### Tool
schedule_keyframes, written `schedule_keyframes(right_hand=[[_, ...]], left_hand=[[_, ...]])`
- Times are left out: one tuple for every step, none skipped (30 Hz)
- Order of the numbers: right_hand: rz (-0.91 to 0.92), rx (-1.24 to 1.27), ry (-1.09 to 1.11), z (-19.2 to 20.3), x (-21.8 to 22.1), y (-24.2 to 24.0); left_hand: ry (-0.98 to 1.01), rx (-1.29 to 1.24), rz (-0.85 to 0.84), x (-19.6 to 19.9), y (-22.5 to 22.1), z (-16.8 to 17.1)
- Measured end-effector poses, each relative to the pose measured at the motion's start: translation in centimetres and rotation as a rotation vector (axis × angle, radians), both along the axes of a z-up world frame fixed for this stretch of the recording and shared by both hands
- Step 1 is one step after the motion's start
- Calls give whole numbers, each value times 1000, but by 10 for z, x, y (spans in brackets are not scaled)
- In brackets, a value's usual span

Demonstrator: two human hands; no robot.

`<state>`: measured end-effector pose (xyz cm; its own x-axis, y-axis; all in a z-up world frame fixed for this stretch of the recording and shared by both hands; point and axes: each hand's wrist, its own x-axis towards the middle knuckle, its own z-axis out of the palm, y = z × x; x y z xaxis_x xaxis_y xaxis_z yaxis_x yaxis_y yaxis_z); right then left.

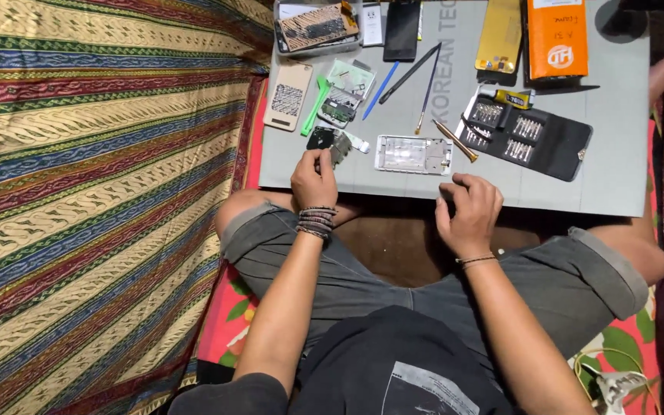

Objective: Inspecting and cleaning a small circuit board and other components from a disassembled mobile phone.

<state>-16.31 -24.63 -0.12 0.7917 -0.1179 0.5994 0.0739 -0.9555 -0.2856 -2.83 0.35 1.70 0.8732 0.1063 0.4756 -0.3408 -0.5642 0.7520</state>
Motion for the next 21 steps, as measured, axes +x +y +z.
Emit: schedule_keyframes(right_hand=[[5,2,-3,0,3,0],[8,13,-4,-1,2,0],[12,23,-6,-1,2,-1],[9,24,-4,0,1,-1],[10,26,-2,1,1,-1],[13,29,-5,3,2,0],[12,30,-7,3,3,1],[13,31,-6,4,2,1],[14,32,-5,5,2,0],[9,32,-5,3,2,0],[9,40,-9,2,3,0],[11,45,-13,1,3,-1],[7,44,-13,1,2,1],[9,66,-5,2,2,1],[11,88,2,3,2,1],[5,81,-2,1,2,1],[1,119,-5,-1,3,1],[-1,158,-6,-3,2,0],[-5,150,-8,1,3,-1],[-1,191,0,4,2,0],[2,232,8,6,1,1]], left_hand=[[-3,2,5,4,-1,-1],[123,-89,57,6,-4,-4],[248,-180,110,7,-7,-8],[250,-180,108,10,-10,-15],[351,-296,109,13,-13,-22],[448,-412,111,18,-15,-28],[445,-411,110,19,-17,-31],[496,-514,60,21,-20,-33],[547,-618,10,22,-23,-36],[548,-616,5,20,-27,-39],[565,-683,-48,19,-31,-43],[581,-751,-101,18,-36,-46],[583,-751,-104,15,-42,-51],[590,-797,-170,13,-50,-55],[597,-842,-235,10,-58,-60],[595,-846,-244,7,-66,-62],[608,-853,-294,3,-74,-64],[622,-860,-342,-1,-83,-66],[622,-866,-349,-2,-88,-68],[616,-848,-378,-6,-91,-71],[609,-831,-406,-9,-93,-74]])
